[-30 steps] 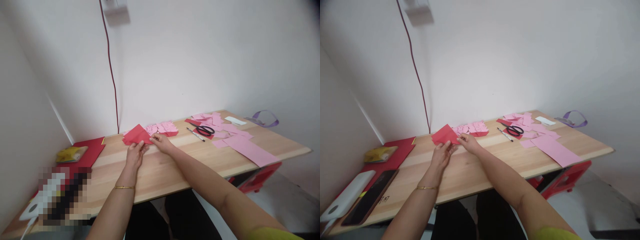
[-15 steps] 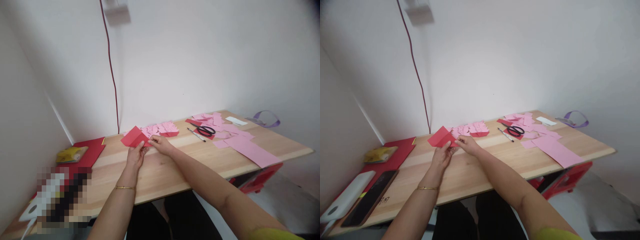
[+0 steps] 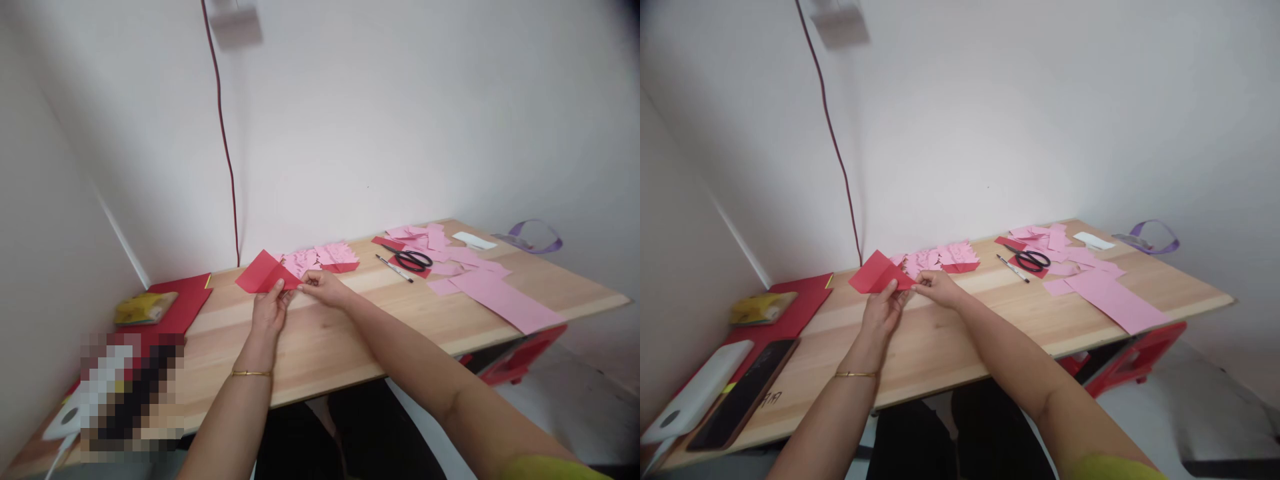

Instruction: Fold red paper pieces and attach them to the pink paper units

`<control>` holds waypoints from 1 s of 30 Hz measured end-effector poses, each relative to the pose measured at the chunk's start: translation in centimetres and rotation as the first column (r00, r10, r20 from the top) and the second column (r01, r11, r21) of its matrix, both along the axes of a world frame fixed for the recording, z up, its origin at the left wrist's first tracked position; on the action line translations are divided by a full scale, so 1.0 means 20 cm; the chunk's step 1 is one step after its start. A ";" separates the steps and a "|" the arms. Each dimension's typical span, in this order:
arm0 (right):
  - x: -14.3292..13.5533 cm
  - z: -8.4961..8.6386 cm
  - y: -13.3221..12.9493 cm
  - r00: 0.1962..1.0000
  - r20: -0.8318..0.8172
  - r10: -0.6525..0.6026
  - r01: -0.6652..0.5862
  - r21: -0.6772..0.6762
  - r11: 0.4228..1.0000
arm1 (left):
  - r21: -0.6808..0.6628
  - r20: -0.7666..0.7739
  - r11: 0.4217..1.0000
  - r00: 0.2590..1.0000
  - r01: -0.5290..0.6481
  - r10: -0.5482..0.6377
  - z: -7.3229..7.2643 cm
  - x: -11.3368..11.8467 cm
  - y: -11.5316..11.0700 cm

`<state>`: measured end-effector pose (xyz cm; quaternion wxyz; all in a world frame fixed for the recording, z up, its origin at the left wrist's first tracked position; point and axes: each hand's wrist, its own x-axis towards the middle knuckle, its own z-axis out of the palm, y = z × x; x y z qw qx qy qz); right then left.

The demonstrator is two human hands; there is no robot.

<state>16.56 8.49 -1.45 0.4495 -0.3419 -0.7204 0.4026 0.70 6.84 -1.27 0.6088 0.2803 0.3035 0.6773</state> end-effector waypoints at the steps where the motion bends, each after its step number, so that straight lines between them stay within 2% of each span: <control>1: 0.00 0.00 0.00 1.000 -0.007 0.008 -0.008 -0.013 1.000 | -0.003 0.008 1.000 1.000 0.004 -0.004 0.00 0.00 0.00; 5: 0.01 0.00 0.00 0.999 -0.012 0.042 -0.042 -0.053 0.998 | -0.018 0.028 1.000 0.999 0.018 -0.017 0.00 0.00 0.00; 13: 0.06 0.05 -0.03 0.988 0.108 0.109 -0.093 -0.144 0.985 | -0.024 0.035 0.999 0.999 -0.035 0.036 0.02 -0.01 0.00; 21: 0.07 0.04 -0.02 0.993 -0.018 0.120 -0.121 -0.147 0.982 | -0.011 0.023 0.999 0.999 -0.031 0.031 0.03 -0.02 0.00; 26: 0.04 0.03 -0.02 0.994 -0.033 0.102 -0.105 -0.077 0.992 | -0.015 0.018 0.999 0.999 -0.029 0.029 0.03 -0.01 -0.01; 30: 0.03 0.02 -0.02 0.998 0.042 0.041 -0.042 0.025 0.999 | -0.025 0.013 0.999 0.999 -0.043 0.043 0.02 -0.01 0.00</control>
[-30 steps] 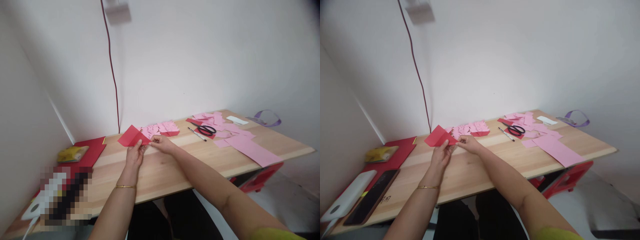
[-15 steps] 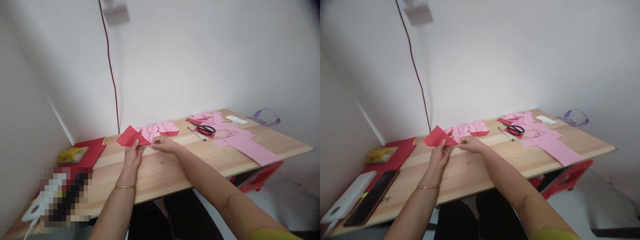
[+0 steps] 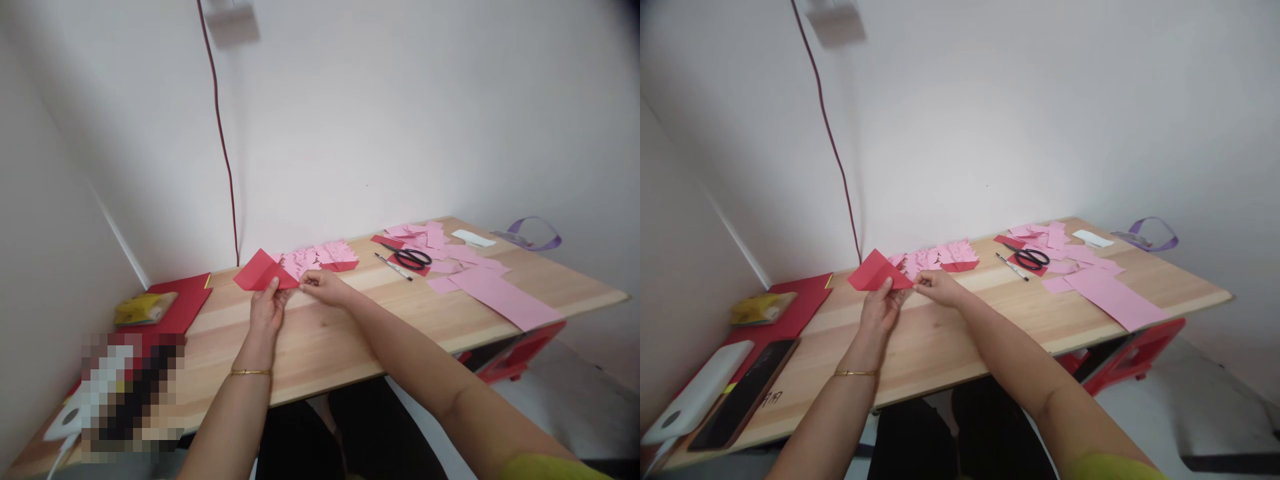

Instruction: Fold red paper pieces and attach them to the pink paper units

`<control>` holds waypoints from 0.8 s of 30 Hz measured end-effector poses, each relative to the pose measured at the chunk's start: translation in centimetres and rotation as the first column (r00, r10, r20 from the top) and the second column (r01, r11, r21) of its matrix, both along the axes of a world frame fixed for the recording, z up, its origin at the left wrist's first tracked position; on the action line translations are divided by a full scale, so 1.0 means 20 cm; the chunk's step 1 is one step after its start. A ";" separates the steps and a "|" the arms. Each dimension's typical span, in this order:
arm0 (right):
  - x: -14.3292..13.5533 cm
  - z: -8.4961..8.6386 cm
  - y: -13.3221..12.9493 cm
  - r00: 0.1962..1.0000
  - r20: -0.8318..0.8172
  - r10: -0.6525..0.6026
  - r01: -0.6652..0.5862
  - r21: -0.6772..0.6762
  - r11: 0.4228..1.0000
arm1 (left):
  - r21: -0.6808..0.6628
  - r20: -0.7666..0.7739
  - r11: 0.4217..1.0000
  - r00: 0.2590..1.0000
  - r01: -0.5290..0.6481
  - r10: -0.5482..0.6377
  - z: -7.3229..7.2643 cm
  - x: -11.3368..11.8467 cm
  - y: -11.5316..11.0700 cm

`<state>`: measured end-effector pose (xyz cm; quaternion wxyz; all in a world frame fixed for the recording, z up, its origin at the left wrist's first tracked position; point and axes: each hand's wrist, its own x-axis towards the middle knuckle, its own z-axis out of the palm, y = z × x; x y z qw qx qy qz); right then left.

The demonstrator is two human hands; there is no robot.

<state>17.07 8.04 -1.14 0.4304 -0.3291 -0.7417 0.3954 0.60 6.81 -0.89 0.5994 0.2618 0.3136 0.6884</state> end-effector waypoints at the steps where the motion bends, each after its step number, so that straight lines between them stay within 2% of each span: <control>1: 0.00 0.00 0.00 0.999 0.032 -0.014 0.013 0.032 0.999 | 0.000 -0.002 1.000 1.000 -0.009 0.009 0.00 0.00 0.00; 7: -0.01 -0.01 0.01 0.983 0.178 -0.049 0.013 0.198 0.980 | 0.023 -0.002 0.999 0.999 -0.049 0.049 0.01 0.02 -0.01; 11: -0.01 -0.01 0.01 0.982 0.176 -0.076 0.033 0.235 0.971 | 0.048 0.008 0.998 0.999 0.047 -0.047 0.02 0.02 -0.03; 13: -0.01 0.00 0.01 0.981 0.170 -0.096 0.054 0.237 0.970 | 0.038 -0.027 0.991 0.991 0.130 -0.129 0.01 0.03 -0.03; 15: 0.00 0.00 0.01 0.981 0.168 -0.095 0.055 0.232 0.971 | 0.015 -0.069 0.986 0.984 0.164 -0.163 0.00 0.03 -0.03; 20: -0.01 0.01 -0.01 0.991 0.122 -0.044 0.023 0.169 0.985 | 0.009 -0.063 0.996 0.994 0.086 -0.085 -0.02 0.03 -0.01; 24: -0.03 0.01 -0.02 0.997 0.067 -0.049 0.041 0.116 0.992 | -0.001 -0.060 0.998 0.996 0.062 -0.062 -0.02 0.02 -0.01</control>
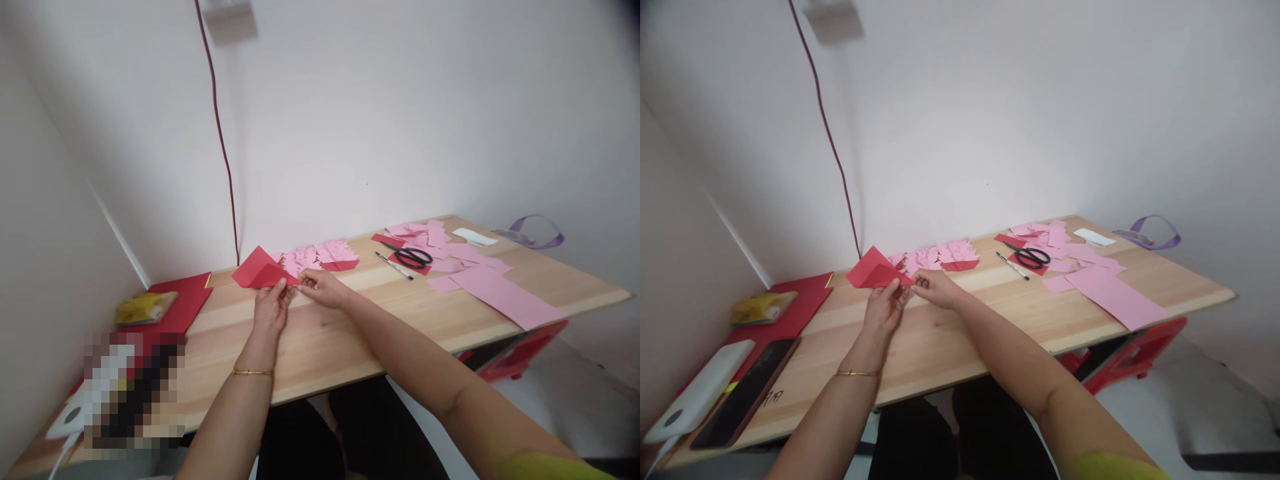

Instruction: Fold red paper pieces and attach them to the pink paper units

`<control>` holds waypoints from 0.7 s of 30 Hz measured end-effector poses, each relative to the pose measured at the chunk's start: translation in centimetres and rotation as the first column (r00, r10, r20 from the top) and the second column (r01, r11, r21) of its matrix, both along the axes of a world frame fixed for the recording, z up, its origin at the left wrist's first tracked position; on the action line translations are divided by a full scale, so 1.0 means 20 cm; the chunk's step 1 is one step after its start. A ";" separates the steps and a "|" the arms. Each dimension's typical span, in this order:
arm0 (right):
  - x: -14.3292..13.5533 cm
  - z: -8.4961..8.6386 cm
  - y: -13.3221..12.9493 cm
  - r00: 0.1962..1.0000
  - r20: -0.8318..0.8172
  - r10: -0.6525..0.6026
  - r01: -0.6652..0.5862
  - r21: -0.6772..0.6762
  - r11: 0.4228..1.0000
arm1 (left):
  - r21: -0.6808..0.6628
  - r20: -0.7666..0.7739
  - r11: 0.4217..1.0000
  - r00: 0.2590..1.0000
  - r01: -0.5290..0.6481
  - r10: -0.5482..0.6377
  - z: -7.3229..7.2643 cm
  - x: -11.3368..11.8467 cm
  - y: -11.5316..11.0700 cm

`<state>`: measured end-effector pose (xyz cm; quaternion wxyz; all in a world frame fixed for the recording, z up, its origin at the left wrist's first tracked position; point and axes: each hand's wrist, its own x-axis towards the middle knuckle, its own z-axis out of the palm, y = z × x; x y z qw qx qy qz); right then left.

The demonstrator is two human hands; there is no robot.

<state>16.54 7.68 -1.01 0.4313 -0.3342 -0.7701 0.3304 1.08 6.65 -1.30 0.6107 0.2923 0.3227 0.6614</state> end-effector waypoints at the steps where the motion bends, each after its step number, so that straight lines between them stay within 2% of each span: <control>1: 0.00 0.00 0.00 1.000 -0.014 -0.007 0.007 -0.001 1.000 | -0.001 -0.001 1.000 1.000 -0.003 0.003 0.00 0.00 0.00; 13: -0.02 -0.02 0.01 0.997 -0.040 -0.061 0.061 0.002 0.998 | 0.021 -0.011 1.000 1.000 0.004 -0.004 -0.01 0.00 0.00; 21: -0.01 -0.02 0.01 1.000 -0.018 -0.010 0.009 -0.052 0.999 | 0.037 -0.006 0.999 1.000 0.008 -0.007 -0.01 0.01 0.00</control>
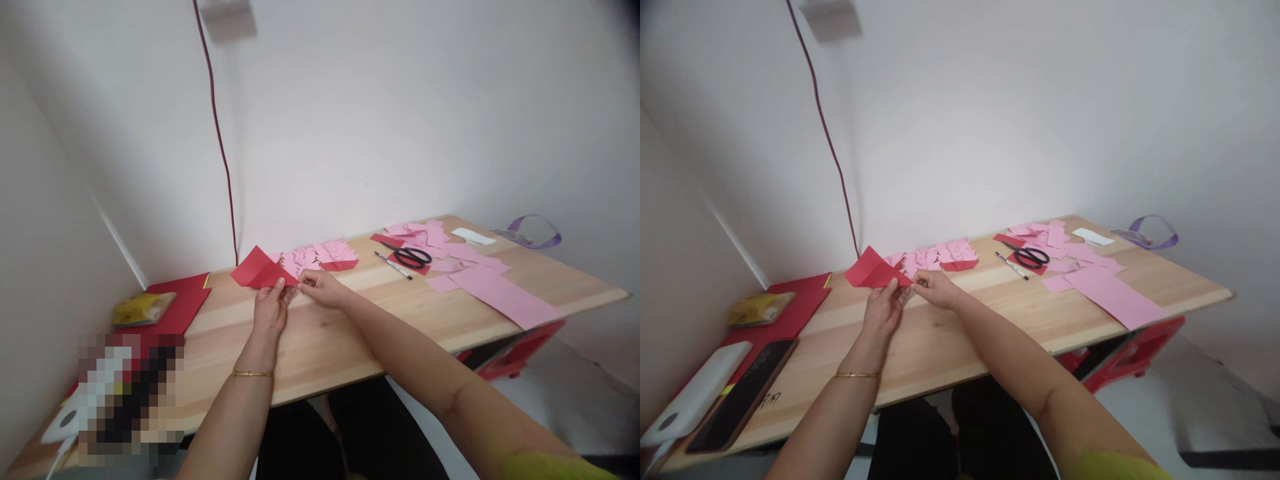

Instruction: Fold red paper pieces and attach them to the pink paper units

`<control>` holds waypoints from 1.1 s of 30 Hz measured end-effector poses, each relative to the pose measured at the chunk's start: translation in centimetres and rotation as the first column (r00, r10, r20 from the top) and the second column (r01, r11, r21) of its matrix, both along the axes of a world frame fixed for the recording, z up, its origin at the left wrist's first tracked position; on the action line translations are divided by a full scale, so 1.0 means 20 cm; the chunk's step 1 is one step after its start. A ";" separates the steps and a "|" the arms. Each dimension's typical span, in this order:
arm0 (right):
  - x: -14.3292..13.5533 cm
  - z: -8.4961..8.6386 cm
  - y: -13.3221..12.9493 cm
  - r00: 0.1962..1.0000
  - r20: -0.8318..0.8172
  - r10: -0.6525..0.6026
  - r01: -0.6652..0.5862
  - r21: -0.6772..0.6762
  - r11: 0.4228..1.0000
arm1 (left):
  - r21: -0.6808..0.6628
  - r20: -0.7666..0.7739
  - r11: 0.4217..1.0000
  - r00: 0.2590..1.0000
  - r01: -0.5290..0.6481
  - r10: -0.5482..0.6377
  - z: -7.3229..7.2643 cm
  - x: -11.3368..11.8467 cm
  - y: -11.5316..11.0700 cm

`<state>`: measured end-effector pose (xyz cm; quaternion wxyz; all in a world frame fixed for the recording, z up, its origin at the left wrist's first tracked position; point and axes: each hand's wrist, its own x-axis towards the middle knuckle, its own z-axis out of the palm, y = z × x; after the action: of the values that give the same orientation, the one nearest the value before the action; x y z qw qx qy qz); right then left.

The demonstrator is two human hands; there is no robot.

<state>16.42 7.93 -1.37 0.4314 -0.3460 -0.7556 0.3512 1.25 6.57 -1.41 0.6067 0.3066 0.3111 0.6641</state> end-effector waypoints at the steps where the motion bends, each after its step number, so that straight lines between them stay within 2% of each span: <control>1: 0.00 0.00 0.00 1.000 -0.004 0.008 -0.008 -0.006 1.000 | 0.001 -0.004 1.000 1.000 0.001 -0.001 0.00 0.00 0.00; 6: -0.01 -0.01 0.00 0.990 -0.139 0.012 -0.024 -0.086 0.996 | -0.007 -0.036 1.000 0.999 -0.005 0.005 0.00 0.01 0.00; 11: -0.02 0.01 -0.01 0.992 -0.122 0.014 -0.026 -0.096 0.995 | -0.037 -0.030 0.999 1.000 0.002 -0.003 -0.01 0.00 0.01; 17: -0.01 0.00 0.00 0.995 -0.101 0.026 -0.044 -0.178 0.983 | -0.043 0.007 0.999 1.000 0.015 -0.014 -0.02 0.00 0.01; 29: -0.02 0.03 -0.02 0.988 -0.144 0.050 -0.080 -0.217 0.973 | -0.043 0.058 0.999 0.998 0.019 -0.016 0.00 0.00 0.00; 33: -0.01 0.03 -0.02 0.989 -0.143 0.048 -0.075 -0.193 0.978 | -0.049 0.080 0.998 0.997 0.027 -0.023 -0.01 0.00 0.01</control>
<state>16.20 7.59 -0.80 0.4345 -0.3386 -0.6958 0.4609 1.27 6.68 -1.58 0.6344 0.2686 0.2995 0.6601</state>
